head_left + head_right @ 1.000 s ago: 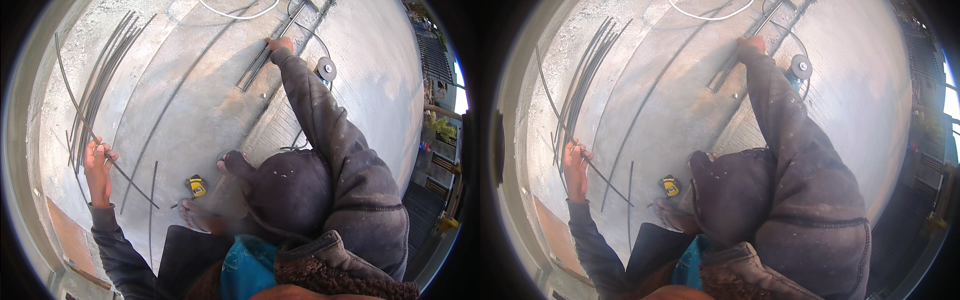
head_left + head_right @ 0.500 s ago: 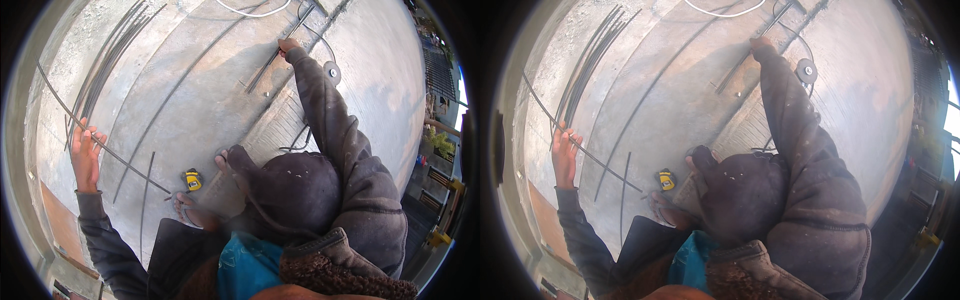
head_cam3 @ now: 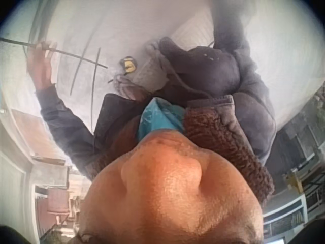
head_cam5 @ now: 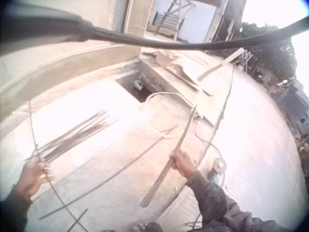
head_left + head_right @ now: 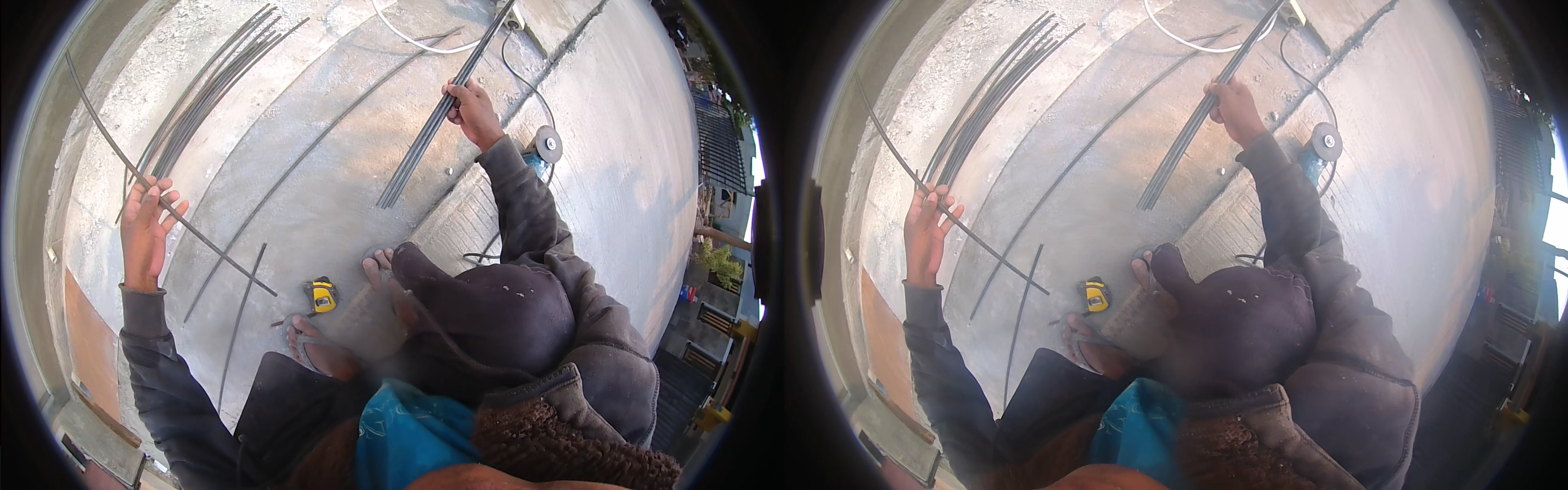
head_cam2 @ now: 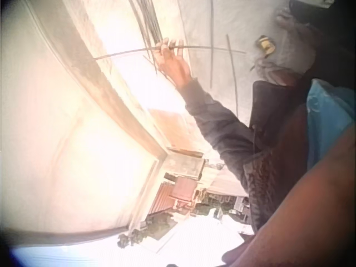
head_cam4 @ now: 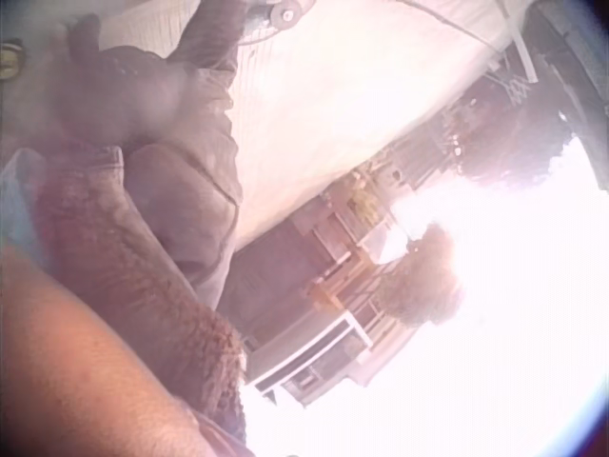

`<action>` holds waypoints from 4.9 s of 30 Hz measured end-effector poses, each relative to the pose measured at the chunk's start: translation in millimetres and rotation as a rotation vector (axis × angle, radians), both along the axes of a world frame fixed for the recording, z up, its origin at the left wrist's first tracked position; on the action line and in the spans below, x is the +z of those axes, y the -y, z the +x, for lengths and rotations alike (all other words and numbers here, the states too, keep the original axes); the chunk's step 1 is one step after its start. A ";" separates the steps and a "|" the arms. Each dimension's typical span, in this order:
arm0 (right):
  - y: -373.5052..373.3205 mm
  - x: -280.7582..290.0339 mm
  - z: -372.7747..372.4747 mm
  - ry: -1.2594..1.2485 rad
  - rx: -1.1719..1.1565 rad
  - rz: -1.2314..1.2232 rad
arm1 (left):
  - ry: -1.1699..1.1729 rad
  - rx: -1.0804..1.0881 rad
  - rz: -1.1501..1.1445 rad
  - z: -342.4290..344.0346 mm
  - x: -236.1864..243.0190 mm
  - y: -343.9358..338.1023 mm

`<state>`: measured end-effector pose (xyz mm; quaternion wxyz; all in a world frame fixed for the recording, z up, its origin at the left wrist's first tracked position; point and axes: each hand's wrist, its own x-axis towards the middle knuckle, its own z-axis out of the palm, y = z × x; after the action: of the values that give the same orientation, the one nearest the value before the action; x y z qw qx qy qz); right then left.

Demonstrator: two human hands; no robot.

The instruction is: The person uses an angle grinder to cut several metal rods on a concrete floor, then uses a hammer to bend the cut ends of the rods. The cut pieces are gathered and arranged on the floor.

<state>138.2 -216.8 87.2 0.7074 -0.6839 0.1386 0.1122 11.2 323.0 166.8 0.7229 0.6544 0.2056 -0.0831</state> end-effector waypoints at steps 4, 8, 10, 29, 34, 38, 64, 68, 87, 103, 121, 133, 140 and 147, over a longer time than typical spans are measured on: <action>-58.5 48.5 -5.7 0.165 0.299 -0.208 | 0.083 0.010 -0.041 6.5 13.6 6.4; -118.0 72.6 3.1 0.165 0.535 -0.115 | 0.171 0.064 -0.104 7.0 23.4 8.2; -144.6 86.3 7.2 0.170 0.677 -0.153 | 0.219 0.111 -0.116 4.7 16.4 13.2; -360.3 50.3 -77.5 0.566 1.057 -0.738 | 0.298 0.541 -0.696 -21.7 -46.5 22.6; -362.7 20.7 -58.7 0.687 1.050 -0.934 | 0.153 0.192 -0.211 -55.8 -104.8 -40.8; -367.4 -12.4 -33.5 0.833 1.128 -1.021 | 0.007 0.571 0.155 -127.6 -142.5 -143.6; -406.5 -45.4 6.7 1.246 1.179 -0.958 | -0.524 0.075 1.499 -156.3 -221.2 -316.7; -350.3 -32.9 -43.2 1.162 1.417 -0.865 | -0.649 -0.072 1.598 -153.9 -228.0 -320.7; -176.5 -17.1 -123.1 1.045 1.683 -0.833 | -0.149 0.088 1.294 -227.5 -96.5 -295.9; -236.0 -56.4 -215.1 1.623 1.900 -0.595 | -0.083 0.100 1.429 -240.6 -41.0 -210.7; -241.5 -27.2 -196.3 1.389 2.147 -0.698 | 0.013 -0.060 1.325 -199.7 -71.6 -158.1; -79.1 -42.8 -68.4 0.270 0.939 -1.403 | -0.079 -0.405 1.330 -210.8 -142.4 -112.4; -17.6 -53.9 -54.5 -0.013 0.783 -1.498 | -0.070 -0.410 1.386 -206.3 -180.0 -115.8; -94.0 -35.6 -69.5 0.229 0.715 -1.622 | -0.417 -0.576 1.490 -157.1 -171.7 -136.8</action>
<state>68.7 -122.8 51.6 -0.0618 -0.9833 -0.1177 0.1246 -146.0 459.8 -4.9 -0.0030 0.9605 0.1609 -0.2268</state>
